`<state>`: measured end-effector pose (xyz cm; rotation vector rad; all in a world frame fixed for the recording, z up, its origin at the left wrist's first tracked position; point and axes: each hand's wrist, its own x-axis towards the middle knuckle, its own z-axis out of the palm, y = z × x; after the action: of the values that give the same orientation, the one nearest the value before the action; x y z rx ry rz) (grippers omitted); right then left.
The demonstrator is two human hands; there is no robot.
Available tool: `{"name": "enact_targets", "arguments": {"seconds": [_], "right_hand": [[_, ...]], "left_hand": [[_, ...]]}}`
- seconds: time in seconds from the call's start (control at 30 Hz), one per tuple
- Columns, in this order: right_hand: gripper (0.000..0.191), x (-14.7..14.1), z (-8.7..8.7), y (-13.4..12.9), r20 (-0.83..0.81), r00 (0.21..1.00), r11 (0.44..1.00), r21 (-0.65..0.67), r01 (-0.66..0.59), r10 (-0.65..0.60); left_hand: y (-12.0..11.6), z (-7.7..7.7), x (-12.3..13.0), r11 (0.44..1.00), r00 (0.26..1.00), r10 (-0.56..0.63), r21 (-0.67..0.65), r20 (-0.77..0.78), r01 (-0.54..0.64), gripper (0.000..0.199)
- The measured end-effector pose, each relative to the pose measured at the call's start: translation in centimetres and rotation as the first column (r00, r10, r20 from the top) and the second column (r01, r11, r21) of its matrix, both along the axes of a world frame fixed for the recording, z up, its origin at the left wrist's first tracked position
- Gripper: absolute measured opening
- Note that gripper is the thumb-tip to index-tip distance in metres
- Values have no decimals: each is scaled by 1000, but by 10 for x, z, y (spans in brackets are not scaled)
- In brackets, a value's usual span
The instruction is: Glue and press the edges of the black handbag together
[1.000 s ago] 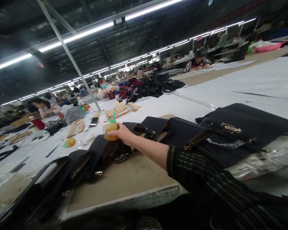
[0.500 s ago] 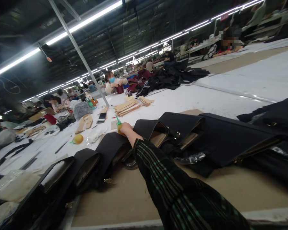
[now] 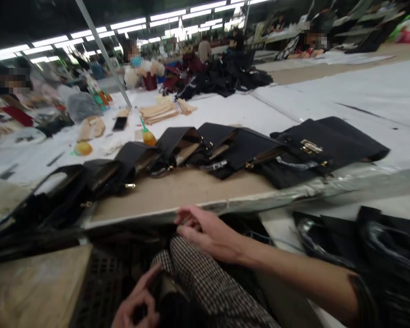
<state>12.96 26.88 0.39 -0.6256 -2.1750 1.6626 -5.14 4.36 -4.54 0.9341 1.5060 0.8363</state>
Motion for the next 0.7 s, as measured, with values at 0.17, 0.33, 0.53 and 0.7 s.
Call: {"name": "enact_targets", "arguments": {"seconds": [0.17,0.33,0.53,0.7], "right_hand": [[72,108,-48,-130,394,919,996,-80,28,6],[37,112,-76,-168,281,958,914,-367,171,-66],[33,99,-82,-161,228,970,946,-288,146,-80],[45,100,-83,-155,90,995,965,-256,56,-34]], "left_hand": [[-18,-24,14,988,982,14,152,-190,16,19],[-16,-10,31,981,965,-42,170,-260,89,19],[-23,1,43,964,941,-69,222,-332,149,19],[-32,11,51,942,921,-103,259,-376,212,20]]}}
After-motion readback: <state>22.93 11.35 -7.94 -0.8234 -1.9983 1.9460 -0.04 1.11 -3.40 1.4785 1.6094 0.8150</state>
